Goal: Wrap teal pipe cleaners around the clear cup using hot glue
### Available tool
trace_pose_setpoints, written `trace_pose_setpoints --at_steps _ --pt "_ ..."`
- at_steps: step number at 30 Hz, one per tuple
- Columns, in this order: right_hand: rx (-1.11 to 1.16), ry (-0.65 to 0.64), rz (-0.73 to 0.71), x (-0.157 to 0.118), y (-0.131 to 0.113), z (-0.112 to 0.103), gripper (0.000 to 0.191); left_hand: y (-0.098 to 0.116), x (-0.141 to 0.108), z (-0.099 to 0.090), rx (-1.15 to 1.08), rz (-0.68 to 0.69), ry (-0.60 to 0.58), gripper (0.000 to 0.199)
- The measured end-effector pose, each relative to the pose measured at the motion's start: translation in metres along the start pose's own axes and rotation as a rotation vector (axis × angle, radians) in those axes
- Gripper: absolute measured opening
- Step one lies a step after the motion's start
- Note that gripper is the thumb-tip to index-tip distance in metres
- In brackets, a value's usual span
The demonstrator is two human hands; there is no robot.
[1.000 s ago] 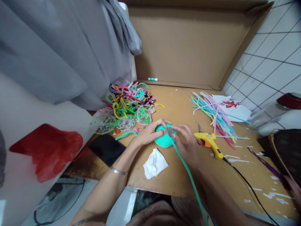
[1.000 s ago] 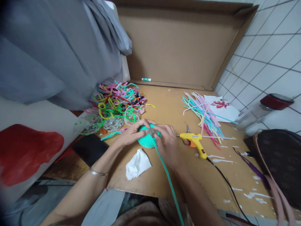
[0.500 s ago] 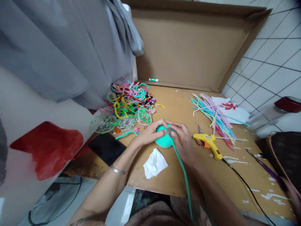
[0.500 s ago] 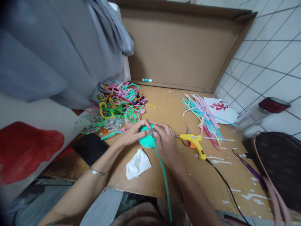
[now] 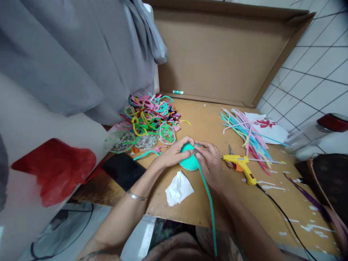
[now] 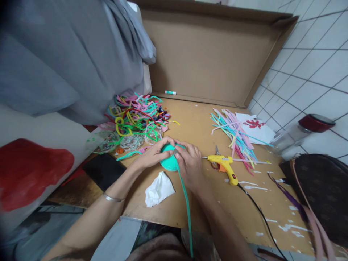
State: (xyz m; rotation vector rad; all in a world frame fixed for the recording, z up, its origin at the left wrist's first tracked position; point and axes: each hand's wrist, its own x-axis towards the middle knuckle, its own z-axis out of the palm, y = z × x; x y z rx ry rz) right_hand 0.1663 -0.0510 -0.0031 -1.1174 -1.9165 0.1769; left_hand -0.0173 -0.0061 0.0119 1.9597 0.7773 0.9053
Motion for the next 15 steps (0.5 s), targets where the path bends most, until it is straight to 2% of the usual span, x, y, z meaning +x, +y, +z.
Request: trace_pose_setpoints --at_steps 7,15 --pt "-0.014 -0.012 -0.052 0.001 -0.0021 -0.0026 0.03 0.0016 0.0008 -0.0004 -0.018 0.018 0.001 0.024" --pt "-0.179 -0.044 -0.098 0.0014 -0.0048 -0.0049 0.03 0.0013 0.0006 0.0004 -0.044 -0.002 -0.003 0.024"
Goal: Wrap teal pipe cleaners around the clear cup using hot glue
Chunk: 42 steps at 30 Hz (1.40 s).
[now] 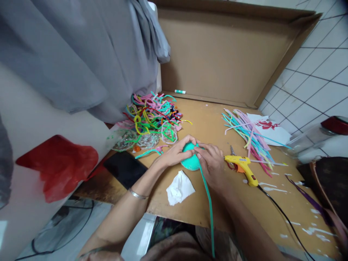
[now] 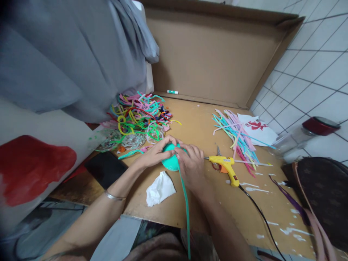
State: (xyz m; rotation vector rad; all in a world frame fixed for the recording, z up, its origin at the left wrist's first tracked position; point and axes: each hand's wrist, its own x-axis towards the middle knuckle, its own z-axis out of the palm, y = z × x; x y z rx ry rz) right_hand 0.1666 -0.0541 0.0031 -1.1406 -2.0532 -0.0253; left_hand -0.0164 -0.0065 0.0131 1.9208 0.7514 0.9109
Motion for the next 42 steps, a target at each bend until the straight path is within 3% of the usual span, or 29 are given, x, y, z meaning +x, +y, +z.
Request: trace_pose_setpoints --at_steps 9,16,25,37,42 --pt "-0.083 0.061 -0.03 0.003 -0.001 0.005 0.028 -0.003 -0.001 0.0 0.022 0.041 0.008 0.02" --pt "-0.039 0.067 0.003 0.002 0.002 0.006 0.028 0.003 -0.001 -0.001 0.155 0.13 0.172 0.02" --pt "0.198 0.021 0.152 0.002 0.01 0.001 0.029 0.009 -0.004 -0.016 0.152 0.11 -0.036 0.039" --pt "0.48 0.079 0.347 0.004 0.012 0.009 0.032 0.006 -0.004 -0.015 0.191 0.105 -0.099 0.063" --pt "0.519 0.13 0.379 0.005 0.012 0.011 0.03 0.003 -0.004 -0.013 0.204 0.123 -0.097 0.061"
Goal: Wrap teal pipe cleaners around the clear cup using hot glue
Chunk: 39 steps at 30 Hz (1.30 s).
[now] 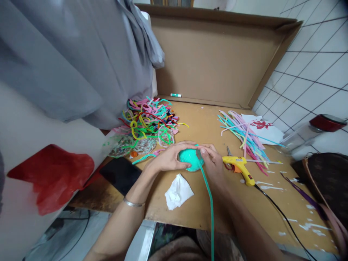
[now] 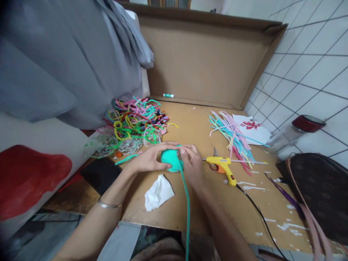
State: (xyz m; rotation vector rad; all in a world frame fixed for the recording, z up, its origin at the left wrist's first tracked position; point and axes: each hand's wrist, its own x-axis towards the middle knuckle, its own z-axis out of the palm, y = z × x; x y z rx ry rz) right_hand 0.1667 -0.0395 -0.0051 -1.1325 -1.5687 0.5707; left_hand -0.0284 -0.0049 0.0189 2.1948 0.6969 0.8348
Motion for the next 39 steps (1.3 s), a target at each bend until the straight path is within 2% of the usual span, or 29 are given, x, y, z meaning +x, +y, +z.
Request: trace_pose_setpoints --at_steps 7,13,17,20,25,28,32,39 --pt "0.063 0.029 0.053 0.0 -0.001 0.001 0.033 0.0 -0.001 0.004 0.035 0.011 0.019 0.059" --pt "0.144 -0.003 0.117 0.001 -0.002 -0.002 0.038 0.005 0.0 0.004 0.056 -0.026 0.017 0.056" --pt "0.145 0.004 0.116 0.001 -0.002 -0.004 0.037 0.003 0.002 0.009 0.047 -0.053 0.03 0.073" --pt "0.066 0.062 0.07 -0.002 0.003 -0.008 0.031 -0.001 0.003 0.015 0.077 -0.071 0.067 0.085" --pt "-0.186 0.139 -0.041 -0.005 0.014 -0.019 0.021 -0.005 0.004 0.022 0.089 -0.091 0.128 0.08" --pt "-0.299 0.114 -0.092 -0.005 0.015 -0.022 0.019 -0.005 0.004 0.024 0.08 -0.099 0.143 0.074" --pt "-0.436 0.029 -0.23 -0.008 0.007 -0.02 0.013 -0.005 0.004 0.023 0.108 -0.101 0.148 0.074" --pt "-0.432 -0.035 -0.39 -0.017 -0.007 -0.011 0.013 -0.005 0.003 0.02 0.152 -0.081 0.136 0.078"
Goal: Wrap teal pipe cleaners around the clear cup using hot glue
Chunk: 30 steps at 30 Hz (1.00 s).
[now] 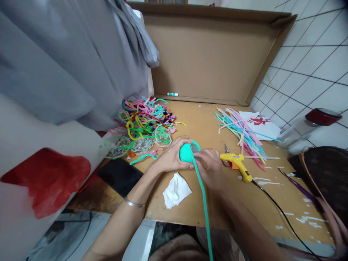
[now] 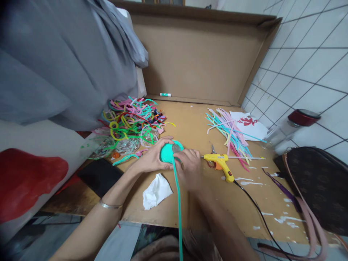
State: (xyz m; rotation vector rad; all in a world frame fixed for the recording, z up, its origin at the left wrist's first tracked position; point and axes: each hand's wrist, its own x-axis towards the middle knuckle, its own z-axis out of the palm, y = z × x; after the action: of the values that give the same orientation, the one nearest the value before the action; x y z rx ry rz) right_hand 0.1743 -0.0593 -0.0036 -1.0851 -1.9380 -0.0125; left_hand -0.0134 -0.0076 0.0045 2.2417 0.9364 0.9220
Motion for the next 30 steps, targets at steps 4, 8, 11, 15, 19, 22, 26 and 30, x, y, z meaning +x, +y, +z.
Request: trace_pose_setpoints --at_steps 4,8,11,15,19,22,26,30 --pt "-0.037 -0.03 -0.062 -0.0023 -0.0051 0.0031 0.021 -0.002 0.0009 0.0042 -0.017 0.0 0.039 0.075" --pt "-0.084 -0.05 -0.113 -0.003 -0.0073 0.0043 0.024 -0.0043 0.002 0.0068 -0.067 -0.034 0.077 0.071" --pt "-0.085 -0.058 -0.133 -0.0026 -0.008 0.0024 0.026 -0.005 0.0024 0.0061 -0.121 -0.062 0.084 0.068" --pt "-0.045 -0.021 -0.124 -0.0022 -0.007 -0.0012 0.029 -0.0049 0.002 0.0037 -0.145 -0.1 0.088 0.069" --pt "-0.059 0.078 0.043 -0.0009 -0.0026 -0.0004 0.03 -0.0056 0.001 0.0023 -0.163 -0.111 0.063 0.068" --pt "-0.089 0.078 0.148 -0.0001 -0.0002 0.0019 0.031 -0.0052 0.0008 0.0024 -0.171 -0.1 0.052 0.07" --pt "-0.153 0.007 0.106 -0.0005 -0.0027 0.0029 0.032 -0.0028 0.0011 0.0018 -0.162 -0.091 0.03 0.068" --pt "-0.182 -0.004 0.047 -0.002 -0.0054 0.0033 0.035 -0.0024 0.0011 0.0001 -0.179 -0.095 0.012 0.067"
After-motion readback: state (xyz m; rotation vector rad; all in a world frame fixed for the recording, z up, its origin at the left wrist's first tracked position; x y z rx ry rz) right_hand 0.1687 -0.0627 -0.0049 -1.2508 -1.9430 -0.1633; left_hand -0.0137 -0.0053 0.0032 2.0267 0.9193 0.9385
